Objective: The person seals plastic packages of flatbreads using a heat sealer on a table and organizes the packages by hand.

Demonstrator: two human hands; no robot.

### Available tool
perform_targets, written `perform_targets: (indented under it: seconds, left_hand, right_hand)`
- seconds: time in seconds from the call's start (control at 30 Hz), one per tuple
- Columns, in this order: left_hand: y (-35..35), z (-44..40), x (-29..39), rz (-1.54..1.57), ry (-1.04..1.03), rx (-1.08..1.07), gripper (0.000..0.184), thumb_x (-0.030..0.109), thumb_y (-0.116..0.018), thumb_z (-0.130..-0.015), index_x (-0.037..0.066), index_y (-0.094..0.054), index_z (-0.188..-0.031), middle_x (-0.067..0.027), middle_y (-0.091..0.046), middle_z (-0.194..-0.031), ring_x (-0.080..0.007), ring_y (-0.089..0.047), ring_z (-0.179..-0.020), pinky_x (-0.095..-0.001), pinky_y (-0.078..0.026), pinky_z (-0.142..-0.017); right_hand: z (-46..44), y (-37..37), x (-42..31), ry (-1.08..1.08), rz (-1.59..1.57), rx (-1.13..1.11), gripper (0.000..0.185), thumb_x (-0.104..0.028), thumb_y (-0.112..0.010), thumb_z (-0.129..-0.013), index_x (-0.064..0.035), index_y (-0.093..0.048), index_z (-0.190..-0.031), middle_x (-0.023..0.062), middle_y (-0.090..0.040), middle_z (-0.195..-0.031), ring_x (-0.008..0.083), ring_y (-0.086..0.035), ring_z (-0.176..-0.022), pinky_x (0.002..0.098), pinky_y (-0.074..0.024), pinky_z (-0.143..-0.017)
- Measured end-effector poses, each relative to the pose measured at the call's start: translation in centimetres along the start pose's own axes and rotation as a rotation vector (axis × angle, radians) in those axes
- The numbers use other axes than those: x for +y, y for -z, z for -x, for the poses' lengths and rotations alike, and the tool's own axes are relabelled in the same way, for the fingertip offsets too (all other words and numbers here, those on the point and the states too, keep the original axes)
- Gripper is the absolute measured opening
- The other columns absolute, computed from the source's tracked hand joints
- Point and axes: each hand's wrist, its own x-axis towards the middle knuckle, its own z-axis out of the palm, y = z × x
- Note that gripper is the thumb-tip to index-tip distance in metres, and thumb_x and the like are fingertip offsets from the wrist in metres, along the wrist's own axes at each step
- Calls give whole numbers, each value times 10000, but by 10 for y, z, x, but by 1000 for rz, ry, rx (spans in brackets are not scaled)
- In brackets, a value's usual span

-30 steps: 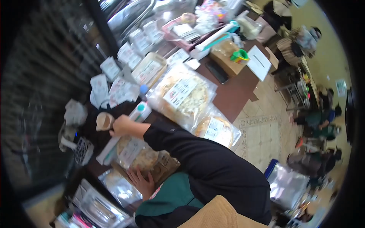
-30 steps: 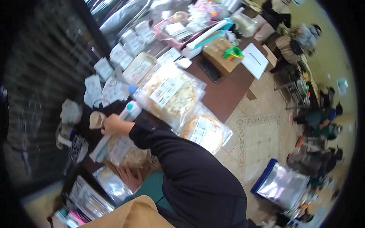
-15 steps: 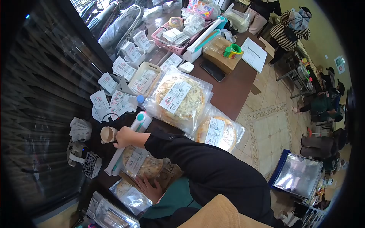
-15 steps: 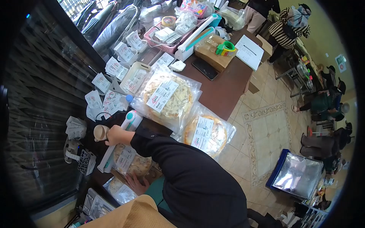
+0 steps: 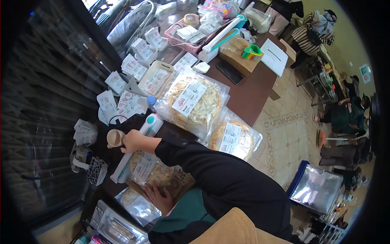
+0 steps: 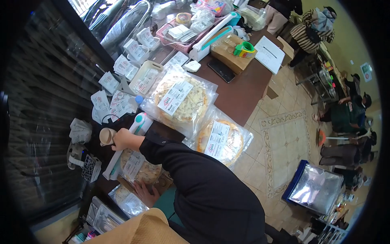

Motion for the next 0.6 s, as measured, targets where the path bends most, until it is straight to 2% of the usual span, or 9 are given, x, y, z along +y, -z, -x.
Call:
perform_targets:
  seconds: [0.2,0.37,0.47,0.5,0.6]
  left_hand:
    - [1,-1,0,92,45,-18,657,285,-662,-791,92,-448,-1381,-215,-343,-1469,-385,-318,-1367,-561,-192,-1124]
    - [10,-5,1,154,112,-52,640,333,-643,-813,120,-449,-1384,-203,-348,-1469,-375,-326,-1364,-561,-182,-1131]
    - [9,-3,-3,138,117,-42,648,366,-634,-820,144,-433,-1395,-179,-348,-1475,-349,-312,-1376,-539,-189,-1135]
    - [12,-3,-3,142,130,-61,640,372,-628,-826,155,-432,-1395,-165,-342,-1482,-338,-307,-1381,-531,-193,-1136]
    - [16,-1,-3,137,134,-55,611,375,-601,-849,177,-426,-1400,-153,-333,-1488,-320,-305,-1386,-522,-185,-1143]
  right_hand:
    - [-2,14,-1,-47,-21,-153,600,-571,-450,-835,-41,-729,-813,161,-698,-828,328,-684,-817,462,-524,-730]
    - [-11,10,-3,-52,16,-194,560,-543,-445,-864,-53,-716,-875,177,-695,-897,354,-668,-874,486,-508,-774]
    - [-11,10,-9,-39,70,-157,557,-553,-438,-872,-70,-716,-867,185,-689,-832,367,-668,-837,485,-504,-765]
    - [-13,5,-8,-15,74,-142,578,-552,-426,-883,-50,-713,-861,178,-696,-852,348,-676,-839,478,-515,-755]
    - [-12,8,-14,-11,90,-127,543,-546,-433,-878,-89,-726,-879,181,-692,-825,355,-675,-827,464,-520,-758]
